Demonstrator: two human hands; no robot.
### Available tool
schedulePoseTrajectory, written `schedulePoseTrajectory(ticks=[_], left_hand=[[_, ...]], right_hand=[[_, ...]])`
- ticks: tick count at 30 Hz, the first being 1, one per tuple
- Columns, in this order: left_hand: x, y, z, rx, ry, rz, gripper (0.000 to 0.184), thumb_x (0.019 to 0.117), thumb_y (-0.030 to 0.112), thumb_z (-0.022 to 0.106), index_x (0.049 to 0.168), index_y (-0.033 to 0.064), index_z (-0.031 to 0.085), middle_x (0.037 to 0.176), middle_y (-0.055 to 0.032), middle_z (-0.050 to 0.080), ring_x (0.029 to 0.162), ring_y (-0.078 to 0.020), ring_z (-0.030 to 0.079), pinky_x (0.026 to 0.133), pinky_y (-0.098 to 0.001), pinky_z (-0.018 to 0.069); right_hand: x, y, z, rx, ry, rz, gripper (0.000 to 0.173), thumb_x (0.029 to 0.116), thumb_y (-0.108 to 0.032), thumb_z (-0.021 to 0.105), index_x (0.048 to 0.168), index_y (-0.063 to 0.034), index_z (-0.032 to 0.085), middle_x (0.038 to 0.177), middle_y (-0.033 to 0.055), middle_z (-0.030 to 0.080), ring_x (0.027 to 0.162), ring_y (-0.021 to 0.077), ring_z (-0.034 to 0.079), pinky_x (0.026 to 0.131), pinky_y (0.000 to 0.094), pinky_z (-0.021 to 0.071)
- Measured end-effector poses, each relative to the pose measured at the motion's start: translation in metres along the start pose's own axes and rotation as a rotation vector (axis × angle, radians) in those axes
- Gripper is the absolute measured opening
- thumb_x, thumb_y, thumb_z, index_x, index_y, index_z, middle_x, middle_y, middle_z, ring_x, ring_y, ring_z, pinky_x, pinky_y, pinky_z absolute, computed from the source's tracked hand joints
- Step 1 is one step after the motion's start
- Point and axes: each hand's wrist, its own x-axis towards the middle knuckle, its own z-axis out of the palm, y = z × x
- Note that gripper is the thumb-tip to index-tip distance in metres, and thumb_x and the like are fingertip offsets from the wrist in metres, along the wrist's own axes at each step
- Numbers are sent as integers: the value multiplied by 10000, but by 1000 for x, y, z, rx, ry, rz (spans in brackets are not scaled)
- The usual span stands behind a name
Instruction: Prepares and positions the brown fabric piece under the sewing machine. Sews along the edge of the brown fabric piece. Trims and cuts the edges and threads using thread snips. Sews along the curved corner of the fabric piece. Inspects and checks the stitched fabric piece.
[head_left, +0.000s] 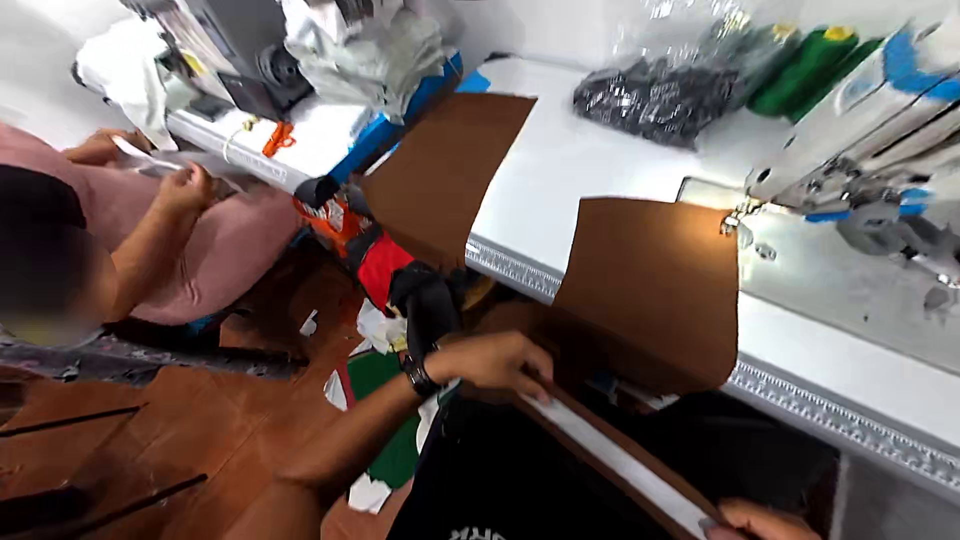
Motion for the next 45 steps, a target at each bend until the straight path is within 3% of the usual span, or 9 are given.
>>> schedulePoseTrajectory(ticks=[5, 12, 14, 18, 21, 29, 37, 42, 45], left_hand=[[-13, 4, -18, -183, 179, -51, 120, 878, 85, 766, 942, 18, 690, 909, -41, 713, 790, -79, 653, 698, -258, 554], [33, 21, 17, -334, 338, 82, 87, 872, 76, 781, 952, 53, 757, 864, -4, 725, 735, -60, 661, 667, -222, 575], [40, 30, 21, -274, 329, 130, 92, 869, 61, 775, 958, 53, 751, 866, 2, 720, 726, -56, 653, 648, -212, 569], [43, 46, 28, -275, 396, 70, 80, 946, 57, 691, 1008, 38, 737, 818, 8, 715, 651, -47, 651, 571, -193, 565], [41, 45, 23, -437, 415, -12, 213, 1046, 162, 560, 1058, 50, 741, 793, -22, 713, 620, -78, 649, 563, -218, 565], [55, 52, 10, -123, 398, 24, 55, 935, 114, 736, 976, 111, 773, 832, 11, 738, 621, -97, 662, 536, -242, 573], [179, 54, -85, 207, 381, 263, 144, 954, 186, 698, 939, 63, 772, 834, 9, 731, 736, -36, 659, 700, -277, 569], [273, 25, -115, 288, 250, 185, 158, 901, 221, 791, 895, 65, 765, 801, -35, 725, 727, -115, 667, 723, -380, 559], [291, 5, -112, 355, 224, 200, 161, 905, 224, 782, 889, 66, 758, 854, -48, 727, 791, -138, 678, 766, -395, 557]], right_hand=[[-1, 7, 11, 15, -58, 25, 257, 935, -302, 755, 816, -85, 686, 732, -65, 653, 678, -48, 580, 627, 172, 502], [74, -13, 76, 160, -16, -29, 730, 903, -474, 752, 1470, -66, 538, 1314, 61, 686, 1168, 147, 670, 957, 375, 589], [92, -33, 88, 251, 99, -81, 634, 913, -481, 740, 1384, -77, 609, 1232, 38, 709, 1115, 122, 676, 954, 351, 585], [100, -58, 95, 379, 302, -94, 200, 965, -297, 719, 961, -97, 731, 783, -38, 691, 678, 17, 635, 616, 205, 552], [102, -59, 89, 409, 333, -73, 225, 961, -308, 727, 917, -87, 734, 757, -17, 690, 673, 36, 638, 624, 215, 549], [100, -61, 83, 304, 363, -59, 191, 958, -237, 735, 902, -55, 746, 724, -9, 680, 634, 36, 611, 592, 213, 516], [82, -43, 60, 316, 655, 64, 234, 968, -270, 708, 882, -58, 759, 786, 14, 710, 698, 73, 660, 637, 241, 559], [95, -20, 52, 121, 806, 277, 255, 922, -393, 690, 871, -176, 815, 1154, 89, 702, 1166, 177, 619, 991, 370, 520], [97, -8, 51, 99, 815, 107, 238, 921, -372, 715, 841, -171, 812, 1115, 78, 718, 1202, 198, 594, 1055, 413, 473]])
